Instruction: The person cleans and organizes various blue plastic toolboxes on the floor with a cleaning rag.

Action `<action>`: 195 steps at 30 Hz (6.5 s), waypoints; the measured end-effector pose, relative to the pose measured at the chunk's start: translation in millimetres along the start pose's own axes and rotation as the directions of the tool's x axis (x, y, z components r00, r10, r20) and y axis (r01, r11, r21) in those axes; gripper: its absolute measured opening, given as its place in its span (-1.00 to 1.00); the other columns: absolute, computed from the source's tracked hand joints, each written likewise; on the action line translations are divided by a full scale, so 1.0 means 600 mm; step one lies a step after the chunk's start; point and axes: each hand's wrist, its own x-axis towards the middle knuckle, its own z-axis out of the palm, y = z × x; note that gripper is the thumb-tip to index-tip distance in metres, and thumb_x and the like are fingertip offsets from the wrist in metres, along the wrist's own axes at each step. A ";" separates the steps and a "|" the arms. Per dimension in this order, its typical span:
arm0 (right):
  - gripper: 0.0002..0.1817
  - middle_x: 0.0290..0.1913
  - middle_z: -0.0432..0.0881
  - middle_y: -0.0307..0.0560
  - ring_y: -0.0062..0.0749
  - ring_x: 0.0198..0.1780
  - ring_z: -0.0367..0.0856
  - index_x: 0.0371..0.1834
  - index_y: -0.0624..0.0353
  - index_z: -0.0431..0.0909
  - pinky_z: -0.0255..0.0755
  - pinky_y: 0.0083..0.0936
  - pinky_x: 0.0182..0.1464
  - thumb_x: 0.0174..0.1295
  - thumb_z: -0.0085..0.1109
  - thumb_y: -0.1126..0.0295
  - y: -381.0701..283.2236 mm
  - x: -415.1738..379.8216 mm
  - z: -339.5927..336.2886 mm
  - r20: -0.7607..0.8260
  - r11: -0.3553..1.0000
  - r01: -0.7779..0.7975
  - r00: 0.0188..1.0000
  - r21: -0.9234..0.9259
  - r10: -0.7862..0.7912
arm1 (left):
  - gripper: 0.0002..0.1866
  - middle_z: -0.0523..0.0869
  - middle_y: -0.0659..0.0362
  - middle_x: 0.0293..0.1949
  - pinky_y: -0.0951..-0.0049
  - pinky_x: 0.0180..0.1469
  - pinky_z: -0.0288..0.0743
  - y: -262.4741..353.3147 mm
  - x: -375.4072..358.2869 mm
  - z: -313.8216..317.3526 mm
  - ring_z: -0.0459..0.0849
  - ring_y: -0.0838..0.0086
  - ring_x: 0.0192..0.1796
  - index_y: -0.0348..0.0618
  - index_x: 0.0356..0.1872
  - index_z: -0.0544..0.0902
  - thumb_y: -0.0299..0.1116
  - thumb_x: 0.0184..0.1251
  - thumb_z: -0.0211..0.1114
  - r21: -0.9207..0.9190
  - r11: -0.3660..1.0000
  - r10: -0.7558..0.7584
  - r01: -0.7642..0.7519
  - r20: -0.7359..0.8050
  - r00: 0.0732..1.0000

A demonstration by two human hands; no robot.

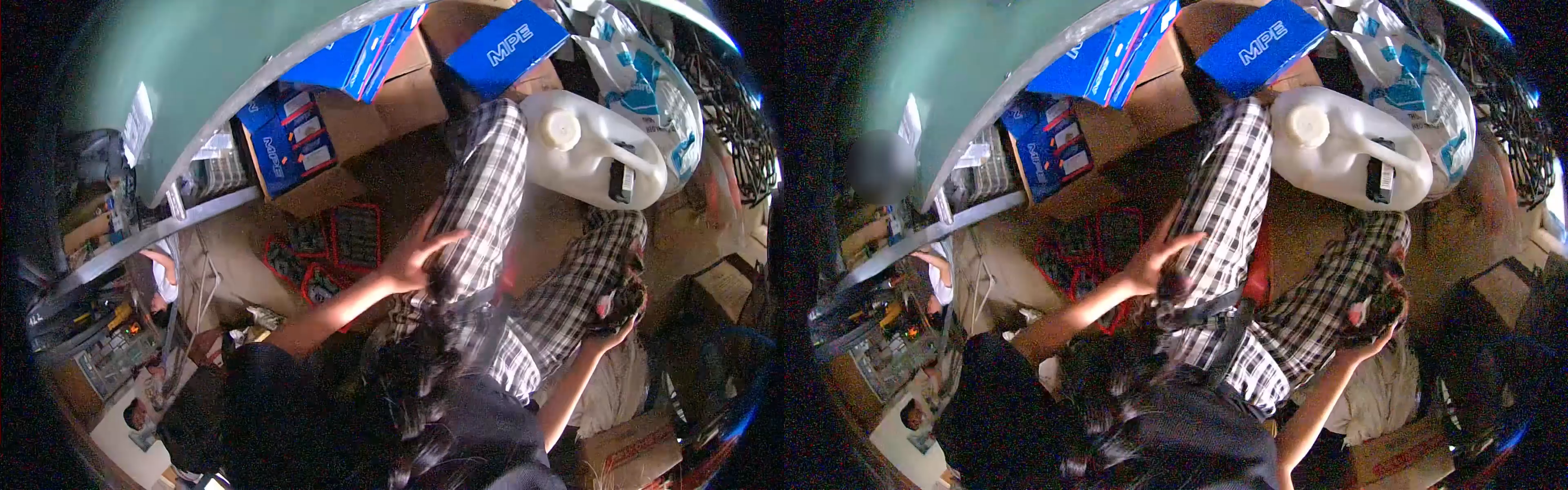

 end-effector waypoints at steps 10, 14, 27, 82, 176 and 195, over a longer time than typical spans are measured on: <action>-0.38 0.28 0.24 -0.09 -0.19 0.31 0.16 0.27 0.13 0.18 -0.02 -0.22 0.34 0.16 -0.18 0.06 0.009 0.014 0.013 0.204 0.968 0.211 0.962 -0.134 -0.182 | -0.18 0.39 -0.30 0.08 0.09 0.20 0.20 -0.564 -0.232 -0.106 0.33 -0.14 0.16 -0.38 0.18 0.24 0.09 0.05 0.20 0.254 0.387 -0.554 0.887 -0.705 0.443; -0.38 0.31 0.21 -0.09 -0.21 0.33 0.14 0.29 0.11 0.15 -0.04 -0.23 0.35 0.18 -0.19 0.06 0.013 0.017 0.007 0.288 0.970 0.199 0.945 -0.137 -0.153 | -0.13 0.40 -0.27 0.09 0.11 0.20 0.21 -0.597 -0.226 -0.205 0.35 -0.09 0.16 -0.46 0.16 0.26 0.11 -0.01 0.23 0.092 0.324 -0.441 0.942 -0.866 0.236; -0.44 0.24 0.31 -0.03 -0.21 0.26 0.26 0.23 0.20 0.23 0.11 -0.25 0.28 0.20 -0.11 0.15 -0.004 0.015 0.049 0.430 0.894 0.298 0.893 -0.334 -0.137 | -0.15 0.54 -0.17 -0.05 0.21 0.07 0.40 -0.578 -0.145 -0.357 0.53 0.17 0.04 -0.40 -0.07 0.50 0.25 -0.21 0.29 -0.676 0.024 -0.699 0.736 -0.538 -0.472; -0.41 0.26 0.27 -0.08 -0.23 0.27 0.24 0.26 0.14 0.20 0.13 -0.23 0.28 0.20 -0.11 0.10 -0.012 0.040 0.031 0.401 0.900 0.307 0.901 -0.310 -0.169 | -0.47 0.56 0.08 -0.06 -0.10 0.06 0.33 -0.607 -0.202 -0.311 0.51 0.08 -0.04 -0.06 0.04 0.46 -0.06 0.04 -0.08 -0.828 0.484 -0.874 -0.283 -0.469 -0.125; -0.44 0.03 0.47 0.04 -0.18 -0.04 0.51 0.17 0.24 0.24 0.46 -0.24 0.01 0.15 -0.01 0.15 -0.077 -0.068 0.039 0.482 0.992 0.094 0.868 0.084 -0.123 | 0.15 -0.15 -0.08 0.38 0.30 0.39 -0.27 -0.337 -0.174 -0.014 -0.14 0.23 0.41 -0.30 0.33 -0.25 0.07 -0.15 0.27 -0.989 0.095 -0.708 -0.117 -0.150 0.690; -0.40 0.08 0.35 0.23 0.11 0.08 0.30 0.11 0.33 0.24 0.16 -0.19 0.16 -0.08 0.18 0.48 0.138 -0.078 0.346 0.960 0.169 0.958 0.254 -0.233 -0.120 | -0.13 0.44 -0.12 0.07 0.28 0.20 0.22 -0.128 -0.154 -0.060 0.42 0.23 0.11 -0.41 0.20 0.22 0.10 0.02 0.26 -0.668 0.721 -0.693 0.185 -0.697 0.183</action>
